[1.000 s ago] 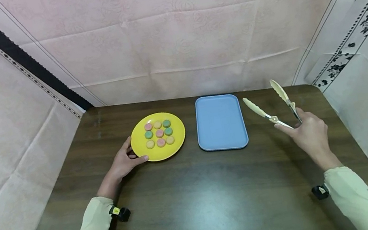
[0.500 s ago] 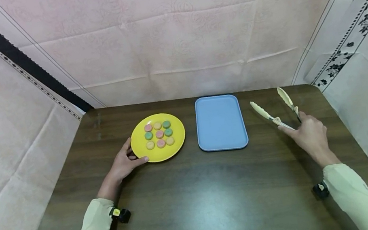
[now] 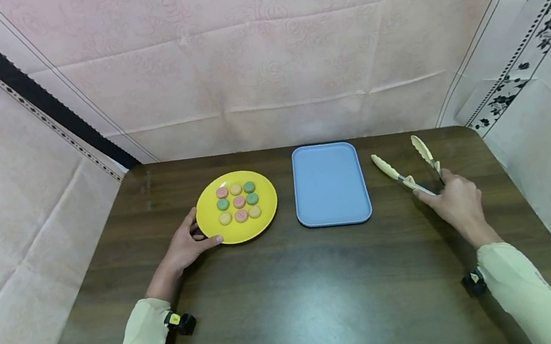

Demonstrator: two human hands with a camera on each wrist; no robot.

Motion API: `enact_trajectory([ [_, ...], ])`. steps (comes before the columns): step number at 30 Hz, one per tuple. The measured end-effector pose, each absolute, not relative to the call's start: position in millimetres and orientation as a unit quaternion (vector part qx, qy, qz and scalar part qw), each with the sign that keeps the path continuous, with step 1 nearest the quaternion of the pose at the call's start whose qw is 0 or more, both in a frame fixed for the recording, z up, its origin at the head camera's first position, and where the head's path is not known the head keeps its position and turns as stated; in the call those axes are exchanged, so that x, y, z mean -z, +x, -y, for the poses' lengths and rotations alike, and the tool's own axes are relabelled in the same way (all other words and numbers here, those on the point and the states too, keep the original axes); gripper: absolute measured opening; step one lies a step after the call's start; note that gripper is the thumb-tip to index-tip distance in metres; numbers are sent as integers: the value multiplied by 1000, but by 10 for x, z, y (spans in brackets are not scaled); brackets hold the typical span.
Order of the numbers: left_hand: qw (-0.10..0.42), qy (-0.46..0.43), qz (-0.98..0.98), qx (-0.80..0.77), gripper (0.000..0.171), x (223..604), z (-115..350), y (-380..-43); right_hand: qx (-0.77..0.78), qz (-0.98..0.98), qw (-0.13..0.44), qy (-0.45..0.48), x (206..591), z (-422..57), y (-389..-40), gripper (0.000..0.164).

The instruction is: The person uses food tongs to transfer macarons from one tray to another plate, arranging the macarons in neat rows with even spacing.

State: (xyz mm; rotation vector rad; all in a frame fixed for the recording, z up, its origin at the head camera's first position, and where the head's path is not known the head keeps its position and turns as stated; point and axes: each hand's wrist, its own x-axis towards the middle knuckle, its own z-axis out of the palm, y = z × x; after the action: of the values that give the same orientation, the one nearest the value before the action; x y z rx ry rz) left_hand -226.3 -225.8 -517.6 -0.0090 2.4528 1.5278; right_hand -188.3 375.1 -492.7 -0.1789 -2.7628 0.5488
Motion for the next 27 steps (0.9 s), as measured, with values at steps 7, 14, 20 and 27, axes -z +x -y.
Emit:
enact_trajectory([
  [7,126,-5,-842,-525,120,5172,2256,-2265,-184,973,124,-66,4923,-3740,-1893,58],
  [14,130,-7,-844,-521,119,5165,2247,-2267,-169,981,81,-54,4949,-3752,-1880,61],
  [20,134,-8,-844,-519,119,5156,2246,-2263,-168,983,59,-43,4945,-3776,-1831,69],
  [27,134,-8,-846,-516,119,5159,2256,-2275,-145,985,88,-2,4875,-3692,-1742,85],
])
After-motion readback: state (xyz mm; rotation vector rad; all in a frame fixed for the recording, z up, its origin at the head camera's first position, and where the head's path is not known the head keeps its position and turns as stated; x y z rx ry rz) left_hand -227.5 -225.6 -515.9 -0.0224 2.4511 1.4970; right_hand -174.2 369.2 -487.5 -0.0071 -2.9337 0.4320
